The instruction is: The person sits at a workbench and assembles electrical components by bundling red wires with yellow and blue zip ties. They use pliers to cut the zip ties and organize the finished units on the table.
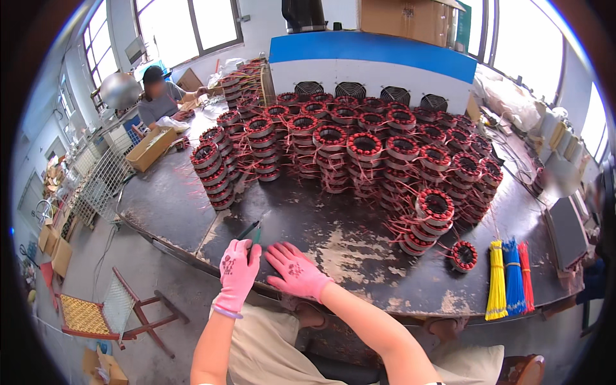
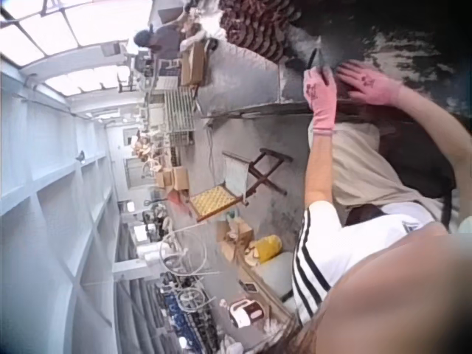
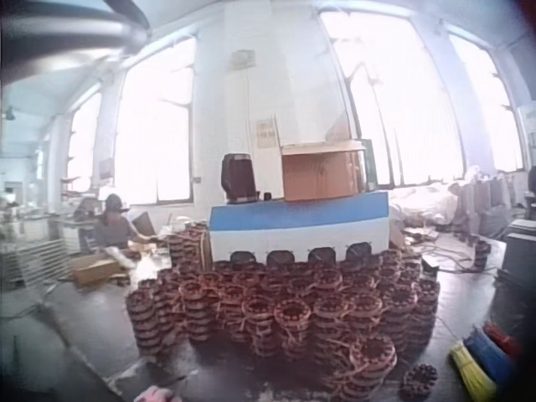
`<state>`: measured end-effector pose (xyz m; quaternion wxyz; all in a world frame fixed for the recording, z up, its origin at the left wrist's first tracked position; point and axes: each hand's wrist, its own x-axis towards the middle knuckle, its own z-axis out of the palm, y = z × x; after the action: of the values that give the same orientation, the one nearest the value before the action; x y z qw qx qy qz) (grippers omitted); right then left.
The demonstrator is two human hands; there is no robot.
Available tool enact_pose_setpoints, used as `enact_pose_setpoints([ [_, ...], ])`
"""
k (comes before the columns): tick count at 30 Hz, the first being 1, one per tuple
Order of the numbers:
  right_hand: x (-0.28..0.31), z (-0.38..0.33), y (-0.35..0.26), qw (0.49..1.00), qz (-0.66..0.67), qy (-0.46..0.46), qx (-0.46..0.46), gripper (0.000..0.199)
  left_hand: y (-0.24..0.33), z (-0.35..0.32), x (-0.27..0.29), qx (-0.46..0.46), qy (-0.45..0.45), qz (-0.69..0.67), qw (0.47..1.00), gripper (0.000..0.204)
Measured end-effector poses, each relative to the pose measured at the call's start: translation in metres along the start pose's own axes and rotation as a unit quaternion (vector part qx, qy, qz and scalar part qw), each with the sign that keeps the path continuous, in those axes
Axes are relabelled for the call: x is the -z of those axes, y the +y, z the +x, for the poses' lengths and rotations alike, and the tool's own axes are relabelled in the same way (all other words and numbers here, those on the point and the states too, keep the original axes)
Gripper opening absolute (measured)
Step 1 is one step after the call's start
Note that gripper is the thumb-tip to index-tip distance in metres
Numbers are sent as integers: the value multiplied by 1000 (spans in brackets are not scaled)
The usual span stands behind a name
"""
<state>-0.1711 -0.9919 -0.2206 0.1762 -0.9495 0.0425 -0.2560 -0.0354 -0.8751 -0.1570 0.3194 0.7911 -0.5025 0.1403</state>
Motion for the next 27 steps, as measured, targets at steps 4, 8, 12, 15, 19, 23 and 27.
enact_pose_setpoints([
  [4,-6,41,32,998,9,0,-62,68,-15,-1,1,6,4,-10,1000,18],
  [8,49,22,92,978,-103,-1,-180,65,-18,-7,-6,-20,5,-20,1000,18],
  [12,68,-40,134,938,-259,101,-208,60,-9,-5,-26,-49,-4,-35,998,18],
  [15,62,-18,62,984,-58,97,-137,54,-19,-9,-19,-69,-6,7,998,19],
  [19,40,-21,38,994,-85,-14,-67,68,-21,-11,-25,-49,-2,-37,998,19],
  [23,82,-60,122,950,-189,46,-246,67,-12,-6,-19,-55,1,-46,997,20],
  [27,59,11,59,989,-57,7,-134,61,-29,0,-4,19,93,-86,992,18],
])
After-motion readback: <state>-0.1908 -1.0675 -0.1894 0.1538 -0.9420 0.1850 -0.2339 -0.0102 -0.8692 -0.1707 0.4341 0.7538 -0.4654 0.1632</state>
